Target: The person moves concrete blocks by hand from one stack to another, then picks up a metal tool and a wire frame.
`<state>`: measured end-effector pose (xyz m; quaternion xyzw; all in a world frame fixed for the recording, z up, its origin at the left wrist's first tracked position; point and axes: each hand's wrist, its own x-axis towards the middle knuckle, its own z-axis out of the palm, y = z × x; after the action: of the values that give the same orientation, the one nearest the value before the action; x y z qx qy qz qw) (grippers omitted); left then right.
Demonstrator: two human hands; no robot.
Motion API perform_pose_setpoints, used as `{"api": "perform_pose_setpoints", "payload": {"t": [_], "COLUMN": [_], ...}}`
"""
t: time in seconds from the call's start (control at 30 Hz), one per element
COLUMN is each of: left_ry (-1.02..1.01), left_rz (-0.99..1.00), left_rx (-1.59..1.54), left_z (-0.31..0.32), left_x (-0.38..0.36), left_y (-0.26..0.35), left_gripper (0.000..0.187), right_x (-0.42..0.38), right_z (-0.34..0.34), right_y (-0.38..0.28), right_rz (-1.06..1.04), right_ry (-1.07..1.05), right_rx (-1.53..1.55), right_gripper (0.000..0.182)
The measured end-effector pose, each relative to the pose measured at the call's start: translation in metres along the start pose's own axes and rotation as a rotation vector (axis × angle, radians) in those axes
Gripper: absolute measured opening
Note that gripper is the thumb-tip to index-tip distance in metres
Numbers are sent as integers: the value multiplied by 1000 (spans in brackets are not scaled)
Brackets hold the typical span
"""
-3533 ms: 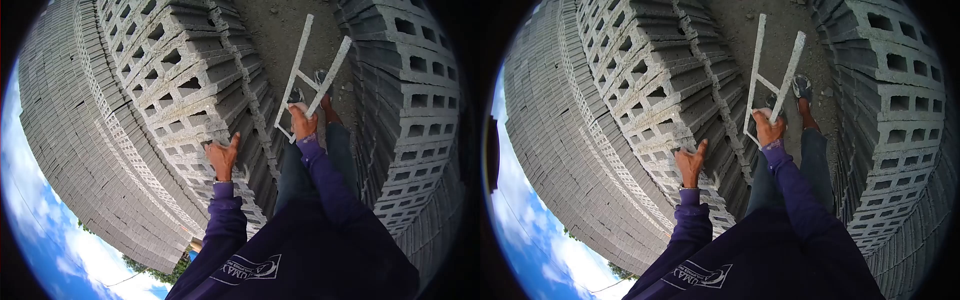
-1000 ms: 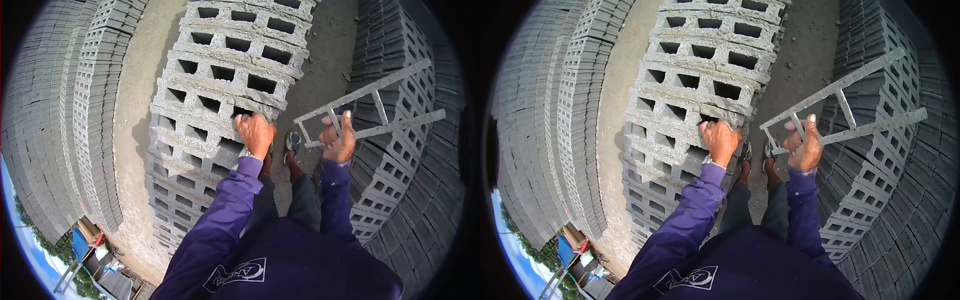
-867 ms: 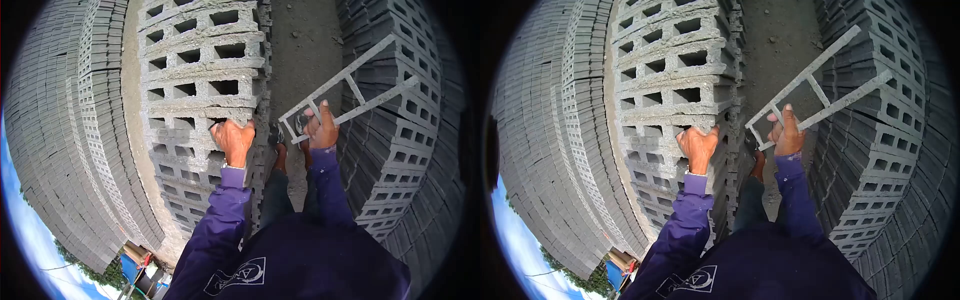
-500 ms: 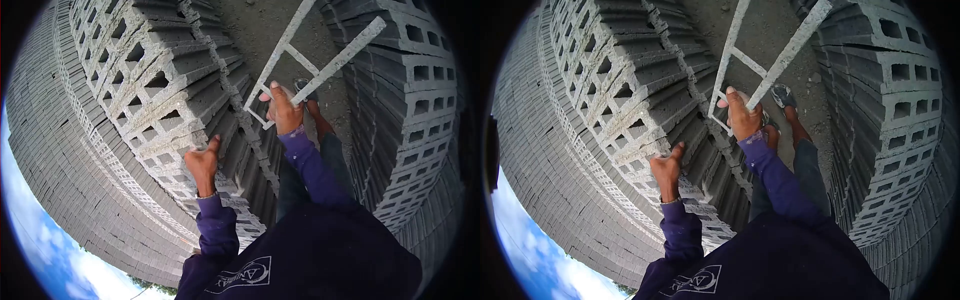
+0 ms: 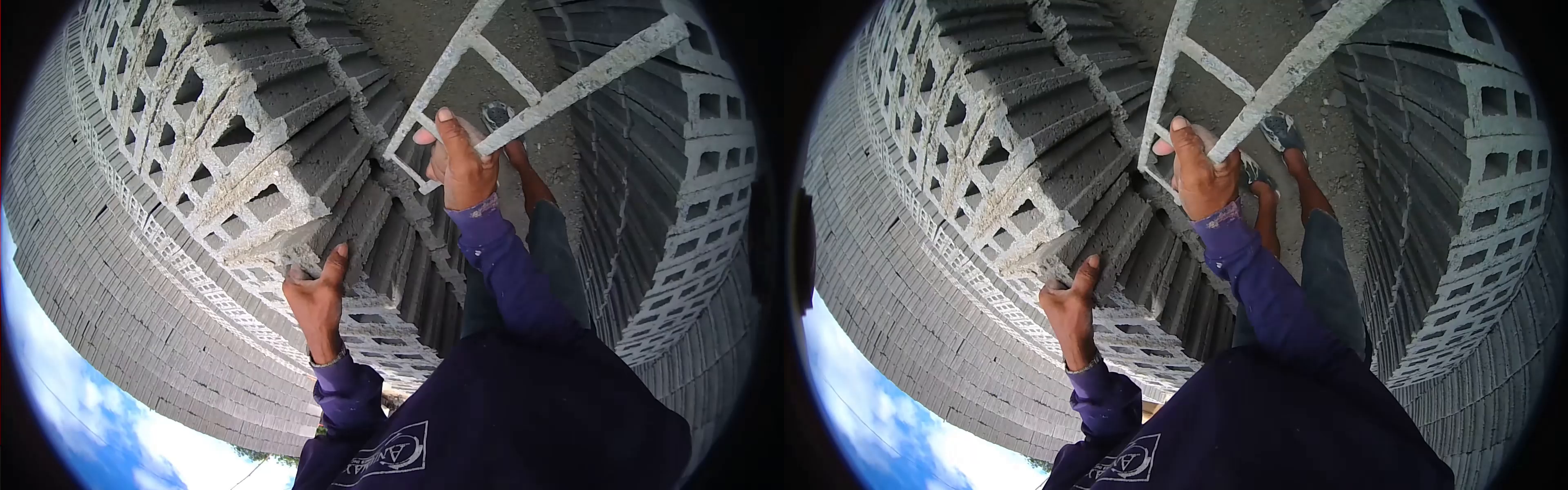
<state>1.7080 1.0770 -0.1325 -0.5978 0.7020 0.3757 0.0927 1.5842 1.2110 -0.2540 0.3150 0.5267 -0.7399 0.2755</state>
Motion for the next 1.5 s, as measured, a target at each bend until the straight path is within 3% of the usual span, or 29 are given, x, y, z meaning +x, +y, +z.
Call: {"api": "perform_pose_setpoints", "payload": {"t": [0.1,0.13,0.17,0.27,0.37,0.43,0.5,0.6,0.67,0.7,0.77,0.83,0.93,0.97,1.03,1.1,1.33,1.43,1.47,1.5], "left_ry": [-2,8,12,11,57,81,74,-15,5,37,16,127,85,34,23,1,3,-32,-35,-23], "left_rz": [13,-6,-6,-14,13,19,91,-48,56,123,65,91,80,103,84,64,69,41,49,43], "left_rx": [9,38,38,73,99,129,147,225,104,5,128,161,189,123,59,-14,72,28,30,19], "left_z": [1,3,3,3,8,5,8,-5,8,8,-2,10,3,3,4,9,6,4,5,7], "left_x": [-3,-4,-3,-4,-5,-7,-6,-2,2,-1,-7,-8,-3,-3,-6,-1,-5,-3,-2,1], "left_y": [6,9,6,4,4,3,4,-5,-6,-9,-7,2,-8,-8,-4,-2,-1,-3,-5,-7], "left_gripper": [36,36,36,40,39,39,36,28,26,25,26,28,28,27,27,26,23,25,25,27], "right_x": [-4,0,8,23,18,14,17,17,25,21,15,17,16,19,27,29,21,30,33,35], "right_z": [2,6,14,12,-9,-14,-7,23,11,-2,-11,-22,-8,1,21,11,-20,11,21,24], "right_y": [-1,10,40,63,39,16,16,92,117,108,58,20,19,48,101,106,13,85,109,105], "right_rz": [-42,49,-32,81,-33,33,32,83,95,154,209,129,78,69,-68,-66,97,84,188,165], "right_ry": [-32,-57,-62,-12,-22,-57,-75,47,-14,-37,70,-28,-93,-130,-2,-58,-121,-40,26,37], "right_rx": [26,55,-49,-135,-144,32,19,-174,-133,-124,18,135,145,48,-203,-202,42,-33,-28,-190], "right_gripper": [42,42,44,50,50,48,49,48,46,46,49,42,42,48,46,45,48,47,48,48]}}
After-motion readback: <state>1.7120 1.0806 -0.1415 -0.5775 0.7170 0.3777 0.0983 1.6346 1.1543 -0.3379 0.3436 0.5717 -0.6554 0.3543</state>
